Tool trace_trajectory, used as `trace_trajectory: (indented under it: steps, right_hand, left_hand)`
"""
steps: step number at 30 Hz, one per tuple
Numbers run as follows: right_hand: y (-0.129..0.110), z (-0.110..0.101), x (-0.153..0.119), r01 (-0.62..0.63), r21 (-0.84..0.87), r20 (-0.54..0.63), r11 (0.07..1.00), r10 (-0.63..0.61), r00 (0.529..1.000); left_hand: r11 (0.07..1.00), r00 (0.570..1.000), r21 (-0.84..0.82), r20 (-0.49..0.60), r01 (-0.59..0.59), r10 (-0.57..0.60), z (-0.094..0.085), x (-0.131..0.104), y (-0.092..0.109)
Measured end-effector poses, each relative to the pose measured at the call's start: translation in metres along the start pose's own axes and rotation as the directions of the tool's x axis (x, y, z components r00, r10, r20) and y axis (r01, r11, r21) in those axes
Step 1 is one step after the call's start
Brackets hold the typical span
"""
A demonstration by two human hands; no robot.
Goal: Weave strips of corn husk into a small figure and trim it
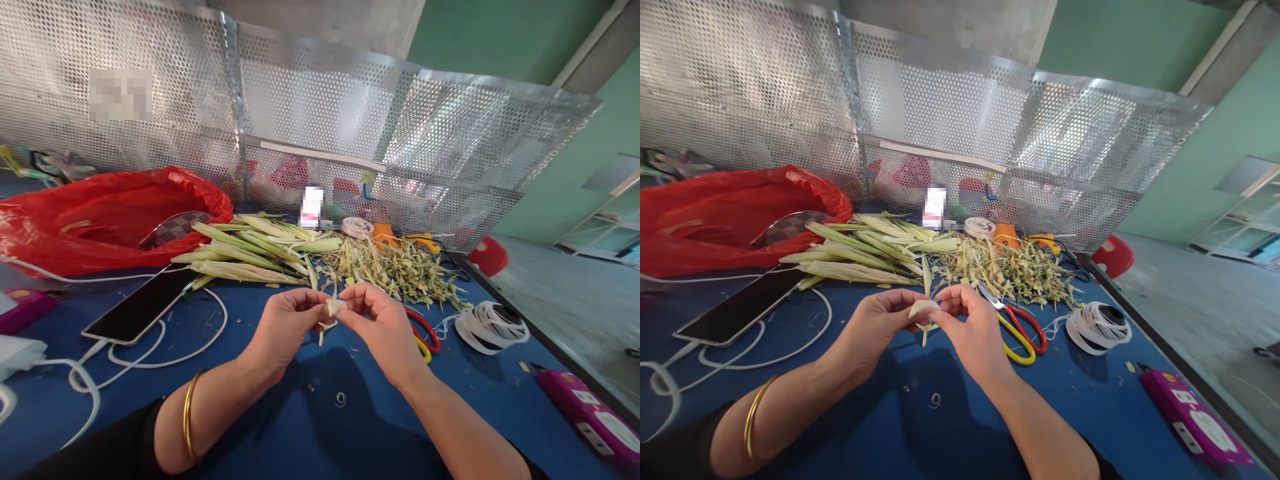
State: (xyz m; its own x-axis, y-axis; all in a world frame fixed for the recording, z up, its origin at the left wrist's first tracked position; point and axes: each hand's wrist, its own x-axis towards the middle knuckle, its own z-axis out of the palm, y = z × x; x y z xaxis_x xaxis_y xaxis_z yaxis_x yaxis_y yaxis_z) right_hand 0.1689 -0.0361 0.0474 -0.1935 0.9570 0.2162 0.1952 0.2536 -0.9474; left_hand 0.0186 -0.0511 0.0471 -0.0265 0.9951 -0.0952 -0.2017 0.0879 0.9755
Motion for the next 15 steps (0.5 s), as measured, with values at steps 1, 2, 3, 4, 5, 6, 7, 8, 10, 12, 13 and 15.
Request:
trace_trajectory:
  steps: [1, 2, 3, 4, 5, 6, 7, 8, 10, 12, 13, 15]
  right_hand:
    - [0.0004, -0.0006, 0.0003, -0.012, 0.041, 0.029, 0.999, 0.011, 1.000]
    - [0.0010, -0.0011, 0.0005, -0.020, 0.065, 0.052, 0.998, 0.016, 0.998]
    - [0.0016, -0.0014, 0.0006, -0.023, 0.069, 0.065, 0.997, 0.019, 0.998]
    - [0.0022, -0.0015, 0.0006, -0.022, 0.054, 0.064, 0.998, 0.019, 0.998]
    - [0.0028, -0.0014, 0.0005, -0.017, 0.024, 0.048, 1.000, 0.015, 0.999]
    - [0.0032, -0.0011, 0.0002, -0.007, -0.010, 0.023, 1.000, 0.008, 1.000]
    - [0.0033, -0.0007, -0.0002, 0.003, -0.044, -0.009, 0.999, -0.004, 1.000]
    - [0.0030, -0.0002, -0.0007, 0.014, -0.075, -0.042, 0.997, -0.017, 0.999]
    - [0.0017, 0.0008, -0.0018, 0.026, -0.118, -0.079, 0.993, -0.035, 0.996]
    - [0.0000, 0.0014, -0.0030, 0.016, -0.133, -0.081, 0.991, -0.027, 0.996]
    - [-0.0006, 0.0016, -0.0035, 0.002, -0.127, -0.070, 0.992, -0.011, 0.997]
    - [-0.0010, 0.0016, -0.0040, -0.033, -0.087, -0.040, 0.996, 0.030, 0.999]
  left_hand:
    - [1.000, 1.000, -0.008, 0.003, -0.002, 0.002, 0.0002, 0.0004, 0.0003]
    - [1.000, 1.000, -0.013, 0.000, -0.005, 0.005, 0.0003, 0.0006, 0.0006]
    - [1.000, 1.000, -0.016, -0.006, -0.007, 0.007, 0.0003, 0.0007, 0.0007]
    - [1.000, 1.000, -0.015, -0.014, -0.009, 0.008, 0.0003, 0.0007, 0.0006]
    - [1.000, 1.000, -0.009, -0.022, -0.008, 0.008, 0.0003, 0.0006, 0.0005]
    - [1.000, 0.999, 0.003, -0.032, -0.009, 0.009, 0.0002, 0.0004, 0.0003]
    - [1.000, 0.999, 0.019, -0.039, -0.009, 0.010, 0.0001, 0.0001, 0.0000]
    - [0.999, 0.999, 0.040, -0.048, -0.013, 0.015, 0.0000, -0.0001, -0.0003]
    - [0.996, 0.998, 0.086, -0.046, -0.039, 0.043, -0.0003, -0.0004, -0.0009]
    - [0.990, 0.997, 0.124, -0.008, -0.074, 0.075, -0.0009, -0.0004, -0.0016]
    - [0.987, 0.996, 0.137, 0.020, -0.086, 0.084, -0.0013, -0.0004, -0.0019]
    - [0.984, 0.995, 0.156, 0.068, -0.087, 0.077, -0.0019, -0.0005, -0.0022]
